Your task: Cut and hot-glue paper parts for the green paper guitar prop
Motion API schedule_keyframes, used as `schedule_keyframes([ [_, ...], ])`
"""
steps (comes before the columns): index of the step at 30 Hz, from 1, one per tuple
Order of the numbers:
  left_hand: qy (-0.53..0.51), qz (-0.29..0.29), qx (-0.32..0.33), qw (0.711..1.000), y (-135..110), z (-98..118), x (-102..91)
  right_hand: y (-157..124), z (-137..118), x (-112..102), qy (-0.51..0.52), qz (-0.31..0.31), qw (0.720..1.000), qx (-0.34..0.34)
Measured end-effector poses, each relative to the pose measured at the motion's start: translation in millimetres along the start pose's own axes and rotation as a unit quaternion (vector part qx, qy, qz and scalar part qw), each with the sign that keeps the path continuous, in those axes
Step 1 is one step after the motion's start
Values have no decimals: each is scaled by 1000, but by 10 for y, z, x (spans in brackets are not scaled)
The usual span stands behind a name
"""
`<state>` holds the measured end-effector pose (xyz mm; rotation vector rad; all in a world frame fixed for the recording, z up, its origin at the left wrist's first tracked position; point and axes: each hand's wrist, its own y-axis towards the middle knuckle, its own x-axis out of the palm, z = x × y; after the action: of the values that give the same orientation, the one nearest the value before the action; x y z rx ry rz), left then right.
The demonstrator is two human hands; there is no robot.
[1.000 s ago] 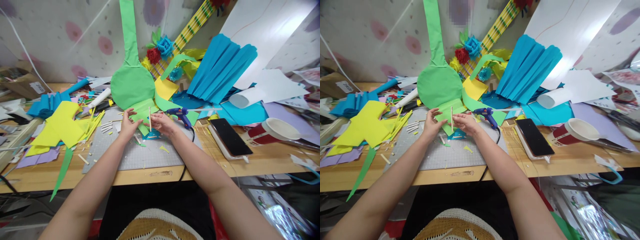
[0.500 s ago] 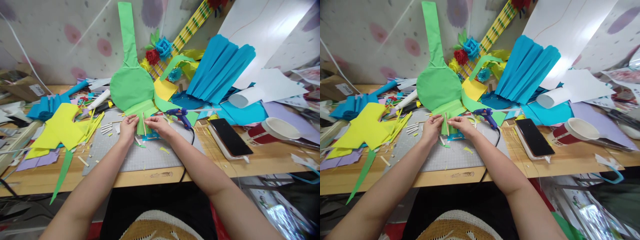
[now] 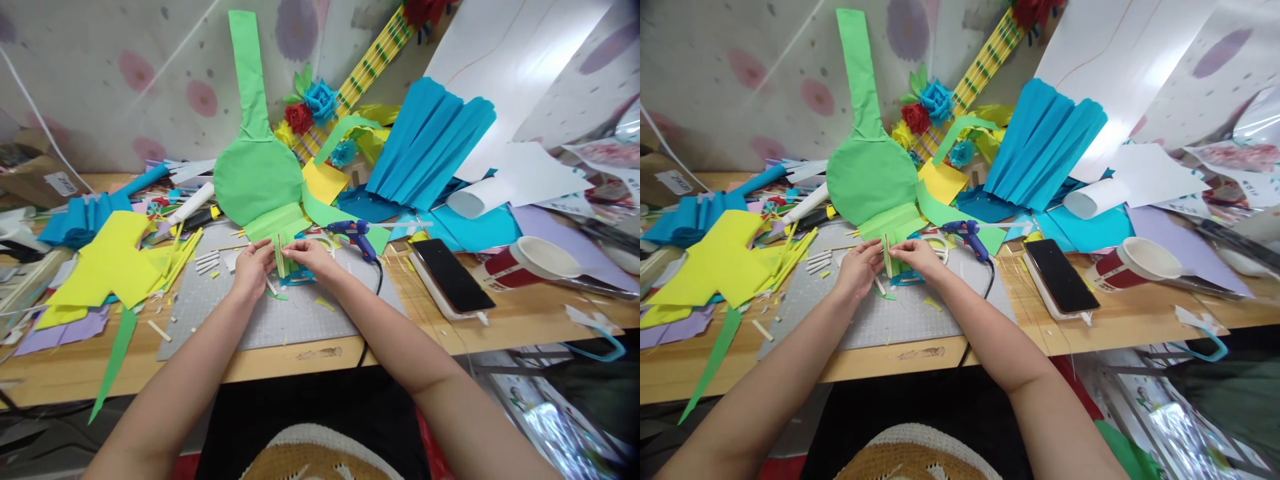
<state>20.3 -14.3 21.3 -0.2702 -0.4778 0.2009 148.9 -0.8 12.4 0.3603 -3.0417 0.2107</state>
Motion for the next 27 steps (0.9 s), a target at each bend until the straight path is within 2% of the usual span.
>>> schedule_keyframes([
  [12, 41, -13, 3, 999, -13, -15, -4, 4, 5, -41, -35, 18, 999, -1],
  [19, 66, -19, 27, 997, -17, -8, -22, 10, 19, -45, -59, 14, 998, -6],
  [27, 63, -31, 17, 997, 1, -6, -39, 36, 60, -43, -59, 33, 998, -2],
])
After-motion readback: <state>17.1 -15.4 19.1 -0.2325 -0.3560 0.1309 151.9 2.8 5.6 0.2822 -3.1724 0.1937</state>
